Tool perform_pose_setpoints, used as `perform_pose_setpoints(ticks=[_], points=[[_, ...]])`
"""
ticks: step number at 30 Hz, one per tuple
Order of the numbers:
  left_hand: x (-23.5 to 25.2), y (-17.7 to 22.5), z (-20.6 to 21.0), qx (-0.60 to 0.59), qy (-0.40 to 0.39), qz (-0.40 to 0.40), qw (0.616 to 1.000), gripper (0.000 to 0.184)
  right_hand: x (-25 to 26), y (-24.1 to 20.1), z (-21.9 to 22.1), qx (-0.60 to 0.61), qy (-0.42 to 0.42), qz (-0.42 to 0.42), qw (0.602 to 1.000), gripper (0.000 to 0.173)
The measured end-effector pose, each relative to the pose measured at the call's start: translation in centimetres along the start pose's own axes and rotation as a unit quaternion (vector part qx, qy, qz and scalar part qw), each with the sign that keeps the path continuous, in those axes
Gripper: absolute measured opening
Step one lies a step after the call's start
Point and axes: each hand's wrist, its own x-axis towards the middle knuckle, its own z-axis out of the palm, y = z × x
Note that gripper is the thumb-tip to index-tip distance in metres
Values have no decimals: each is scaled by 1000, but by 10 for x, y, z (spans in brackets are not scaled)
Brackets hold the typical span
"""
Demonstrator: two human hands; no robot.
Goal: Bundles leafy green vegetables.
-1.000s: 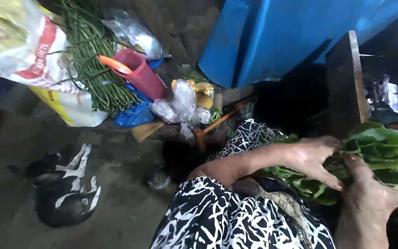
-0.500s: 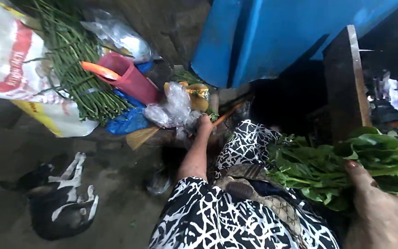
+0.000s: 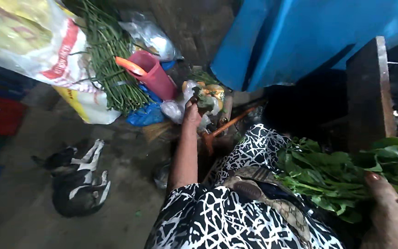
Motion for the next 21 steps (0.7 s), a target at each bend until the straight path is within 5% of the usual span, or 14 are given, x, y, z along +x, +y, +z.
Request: perform_pose_setpoints(ticks=[4,8,11,16,21], points=[[5,-6,-20,-19,27,37,999,27,-4,2,-5,6,8,-5,1000,111],[14,-8,-29,220,84,78,969,42,-7,6,-13,11,18,-27,999,109],[16,-3,-23,367,127,91,917,37,-8,4,-15,13,26,-36,999,106],[-4,10,2,586,58,-9,808,69,-3,-6,-10,6,25,-42,999,105],[-50,42,95,501,-123,119,848,72,1,-12,2,23,-4,-14,1000,98]])
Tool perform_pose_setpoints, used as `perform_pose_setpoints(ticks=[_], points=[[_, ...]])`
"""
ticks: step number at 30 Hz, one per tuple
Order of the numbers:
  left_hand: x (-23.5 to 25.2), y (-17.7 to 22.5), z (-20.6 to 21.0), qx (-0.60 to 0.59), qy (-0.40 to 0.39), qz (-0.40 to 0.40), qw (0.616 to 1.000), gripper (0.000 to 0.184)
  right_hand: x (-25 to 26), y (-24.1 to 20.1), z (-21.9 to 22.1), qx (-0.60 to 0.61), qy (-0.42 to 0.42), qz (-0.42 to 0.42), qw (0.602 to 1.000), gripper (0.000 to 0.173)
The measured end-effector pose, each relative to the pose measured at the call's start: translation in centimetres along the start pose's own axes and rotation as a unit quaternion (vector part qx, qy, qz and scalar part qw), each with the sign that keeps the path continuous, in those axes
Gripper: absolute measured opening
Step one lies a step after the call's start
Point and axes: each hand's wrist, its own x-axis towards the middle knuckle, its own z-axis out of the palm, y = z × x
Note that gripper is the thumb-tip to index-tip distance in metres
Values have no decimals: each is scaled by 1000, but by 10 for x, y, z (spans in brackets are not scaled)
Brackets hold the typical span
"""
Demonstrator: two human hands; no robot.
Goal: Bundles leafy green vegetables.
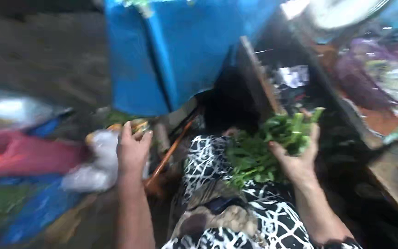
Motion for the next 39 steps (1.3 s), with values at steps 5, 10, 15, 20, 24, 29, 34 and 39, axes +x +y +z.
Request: perform_pose_setpoints(ticks=[5,10,15,20,24,29,34,39], points=[[-67,141,69,-254,-326,259,873,122,9,-12,13,77,-3,-7,997,90],[-111,188,118,-333,-463,195,798,62,15,-13,-1,147,11,41,988,89],[-133,187,135,-345,-532,49,772,34,17,2,-48,2,-81,49,995,138],[-146,201,137,-313,-518,48,795,56,21,8,-55,131,-15,-29,991,89],[-155,197,137,-341,-557,34,756,46,23,5,-44,126,-92,-31,987,44],[-147,190,138,-344,-467,75,811,42,53,2,-96,-32,-57,-16,998,45],[-123,183,138,-411,-378,155,815,33,142,60,-182,-359,86,-70,927,24],[-120,189,135,-408,-350,115,835,21,198,85,-218,-502,-9,62,862,35]])
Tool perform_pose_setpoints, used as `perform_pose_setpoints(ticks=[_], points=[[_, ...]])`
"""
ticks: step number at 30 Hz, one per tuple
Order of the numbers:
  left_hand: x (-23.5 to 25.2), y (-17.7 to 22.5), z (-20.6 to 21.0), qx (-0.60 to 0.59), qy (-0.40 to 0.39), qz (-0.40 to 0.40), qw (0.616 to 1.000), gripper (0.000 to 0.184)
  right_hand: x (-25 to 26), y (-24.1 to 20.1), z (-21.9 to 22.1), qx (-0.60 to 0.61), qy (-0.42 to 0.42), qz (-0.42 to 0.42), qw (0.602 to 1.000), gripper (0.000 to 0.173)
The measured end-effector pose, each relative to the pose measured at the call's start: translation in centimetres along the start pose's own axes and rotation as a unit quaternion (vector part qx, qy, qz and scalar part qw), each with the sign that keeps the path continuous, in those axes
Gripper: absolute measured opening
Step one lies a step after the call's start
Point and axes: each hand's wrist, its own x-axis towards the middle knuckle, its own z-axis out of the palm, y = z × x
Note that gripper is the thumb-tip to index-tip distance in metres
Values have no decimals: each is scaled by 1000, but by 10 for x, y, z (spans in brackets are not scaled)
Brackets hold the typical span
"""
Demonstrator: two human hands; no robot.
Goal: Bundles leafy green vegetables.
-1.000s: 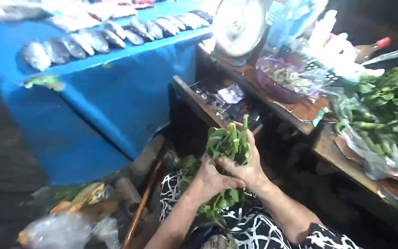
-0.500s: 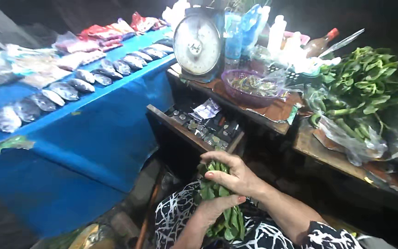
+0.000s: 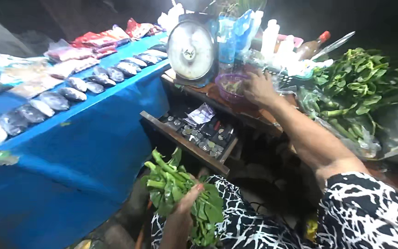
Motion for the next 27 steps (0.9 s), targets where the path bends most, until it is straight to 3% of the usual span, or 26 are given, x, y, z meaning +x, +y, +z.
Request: perform_pose_setpoints(ticks=[4,7,11,17,20,23,27], points=[[2,2,5,9,-56,-37,998,14,8,-9,-7,-24,-39,127,991,33],[3,-1,-4,-8,-94,-20,995,11,14,-8,-2,-17,-61,128,990,33],[2,0,0,-31,-78,4,996,15,18,-9,-1,9,-103,117,988,33],[0,16,15,-6,-54,-37,998,13,14,-1,-2,85,5,98,992,30],[-2,8,8,-3,-28,-19,999,12,9,5,-1,172,102,76,977,30],[-9,24,9,106,4,-67,992,24,8,8,3,296,231,49,926,27],[-4,-4,1,57,27,5,998,34,7,12,3,420,310,30,853,20]])
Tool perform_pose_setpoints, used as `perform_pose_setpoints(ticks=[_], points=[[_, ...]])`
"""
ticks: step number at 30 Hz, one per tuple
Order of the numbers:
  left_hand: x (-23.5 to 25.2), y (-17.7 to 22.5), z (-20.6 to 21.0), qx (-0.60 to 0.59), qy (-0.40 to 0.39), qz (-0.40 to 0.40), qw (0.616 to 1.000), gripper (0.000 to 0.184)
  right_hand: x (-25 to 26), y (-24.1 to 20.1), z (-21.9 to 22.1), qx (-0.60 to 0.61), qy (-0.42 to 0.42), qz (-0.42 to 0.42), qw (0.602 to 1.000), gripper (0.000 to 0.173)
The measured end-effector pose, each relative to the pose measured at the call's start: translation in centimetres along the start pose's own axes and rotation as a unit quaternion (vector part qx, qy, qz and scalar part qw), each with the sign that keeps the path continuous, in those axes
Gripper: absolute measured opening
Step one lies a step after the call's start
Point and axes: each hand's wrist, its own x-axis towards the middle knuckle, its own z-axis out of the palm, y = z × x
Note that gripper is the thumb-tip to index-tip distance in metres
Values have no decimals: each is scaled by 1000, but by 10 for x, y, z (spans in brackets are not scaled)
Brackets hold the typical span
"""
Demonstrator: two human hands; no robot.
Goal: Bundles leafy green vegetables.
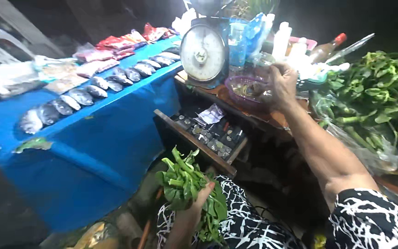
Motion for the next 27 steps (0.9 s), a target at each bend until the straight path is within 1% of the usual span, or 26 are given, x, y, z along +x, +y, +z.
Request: perform_pose_setpoints(ticks=[3,5,6,8,11,12,14,16,19,21,23,24,25,27], points=[[2,-4,3,-57,-5,25,998,28,1,-4,-5,18,1,-1,1000,17],[3,-4,3,-74,-19,31,997,29,-1,-10,-8,0,-19,-2,1000,18],[4,-4,3,-80,-21,38,996,28,-4,-14,-10,-18,-43,-6,999,19],[3,1,3,-77,-25,36,996,31,-19,-33,-10,-71,-126,-10,989,24],[5,0,0,-111,-62,53,990,41,-68,-77,3,-123,-281,-62,950,29],[6,-2,-1,-127,-71,60,988,37,-87,-88,12,-119,-325,-79,935,33],[6,-5,-2,-141,-93,69,983,26,-128,-106,31,-91,-405,-93,905,49],[4,-1,0,-139,-102,60,983,24,-163,-118,46,-34,-454,-96,885,59],[-2,16,1,-101,-62,2,993,31,-189,-126,57,37,-466,-87,880,64],[-4,21,-1,-79,-34,-26,996,34,-195,-132,57,39,-458,-48,887,65],[-5,24,-4,-76,-26,-53,995,35,-195,-138,53,51,-466,22,883,68],[-6,24,-5,-86,-28,-59,994,34,-195,-139,52,86,-468,61,877,71],[-6,24,-5,-103,-38,-62,992,31,-194,-138,52,145,-469,107,865,73],[-5,20,-7,-139,-74,-60,986,24,-194,-133,50,295,-449,207,818,76]])
